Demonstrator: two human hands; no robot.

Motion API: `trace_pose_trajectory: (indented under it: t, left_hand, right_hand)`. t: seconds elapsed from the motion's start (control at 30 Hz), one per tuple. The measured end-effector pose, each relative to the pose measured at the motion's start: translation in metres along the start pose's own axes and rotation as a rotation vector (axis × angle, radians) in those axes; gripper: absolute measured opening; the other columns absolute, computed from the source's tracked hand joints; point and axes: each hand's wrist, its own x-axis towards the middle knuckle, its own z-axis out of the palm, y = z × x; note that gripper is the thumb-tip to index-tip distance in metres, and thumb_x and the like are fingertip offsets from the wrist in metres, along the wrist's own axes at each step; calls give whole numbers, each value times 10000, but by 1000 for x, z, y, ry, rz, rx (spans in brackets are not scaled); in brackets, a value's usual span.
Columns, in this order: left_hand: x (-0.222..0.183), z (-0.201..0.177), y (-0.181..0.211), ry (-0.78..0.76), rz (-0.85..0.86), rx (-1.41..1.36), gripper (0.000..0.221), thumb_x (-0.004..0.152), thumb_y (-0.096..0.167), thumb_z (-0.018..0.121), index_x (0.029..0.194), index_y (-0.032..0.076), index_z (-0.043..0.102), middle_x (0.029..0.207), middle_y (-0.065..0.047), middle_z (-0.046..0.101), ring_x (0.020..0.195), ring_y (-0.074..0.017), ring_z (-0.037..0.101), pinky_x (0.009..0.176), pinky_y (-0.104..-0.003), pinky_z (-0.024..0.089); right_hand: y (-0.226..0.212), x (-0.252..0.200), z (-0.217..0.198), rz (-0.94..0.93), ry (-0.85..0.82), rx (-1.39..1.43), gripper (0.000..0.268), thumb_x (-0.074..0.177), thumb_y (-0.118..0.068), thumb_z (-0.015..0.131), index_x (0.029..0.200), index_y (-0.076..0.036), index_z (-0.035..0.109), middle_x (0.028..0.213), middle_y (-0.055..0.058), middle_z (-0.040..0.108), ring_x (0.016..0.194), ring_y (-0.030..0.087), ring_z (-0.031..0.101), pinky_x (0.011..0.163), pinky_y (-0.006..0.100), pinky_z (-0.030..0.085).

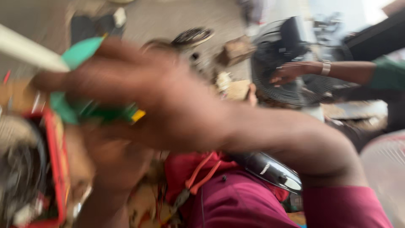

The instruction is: The person disassembles an electric fan motor, removes the rotor, and uses a screwdriver to adjust internal components. They then reassemble the motor parts and secure them with screws.

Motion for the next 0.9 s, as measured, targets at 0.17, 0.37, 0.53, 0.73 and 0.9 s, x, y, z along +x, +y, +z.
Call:
trace_pose_trajectory:
  t: [0.17, 0.37, 0.53, 0.73, 0.9]
  left_hand:
    - [-3, 11, 5, -35, 59, 220, 284, 1052, -24, 546, 1331, -59, 587, 1186, -191, 725, 1055, -218, 726, 922, -341, 582]
    - [7, 10, -9, 166, 132, 209, 237, 1034, 24, 769, 1194, 34, 595, 1054, -72, 753, 904, -162, 794, 803, -264, 647]
    - [5, 15, -11, 247, 292, 367, 395, 950, 57, 795, 1202, 27, 493, 1004, -138, 646, 902, -274, 712, 794, -340, 578]
    - [-6, 14, -26, 7, -32, 222, 179, 1064, 21, 598, 1242, 39, 607, 939, -114, 668, 811, -232, 717, 748, -340, 544]
    - [-8, 16, -47, 121, -46, 218, 243, 931, 68, 768, 1118, 44, 615, 975, -76, 738, 848, -170, 765, 735, -281, 602]
  right_hand:
    - [8, 6, -33, 151, -149, 398, 498, 997, -12, 790, 1405, -12, 505, 1287, 128, 691, 1250, 175, 708, 1086, 321, 625]
    - [49, -20, 11, 43, -149, 385, 578, 973, -57, 808, 1445, -5, 478, 1365, 138, 645, 1308, 190, 652, 1175, 363, 562]
    - [71, -31, 40, 33, -46, -7, 293, 942, -147, 907, 1173, -151, 727, 1036, 44, 774, 860, 127, 772, 745, 277, 607]
    - [67, -35, 36, 339, -121, 197, 187, 947, -57, 684, 1132, -81, 676, 955, 24, 747, 855, 144, 753, 742, 271, 585]
    - [60, -31, 40, 25, -75, -65, 282, 913, -47, 808, 1173, -44, 702, 1055, 122, 692, 994, 232, 707, 820, 338, 567]
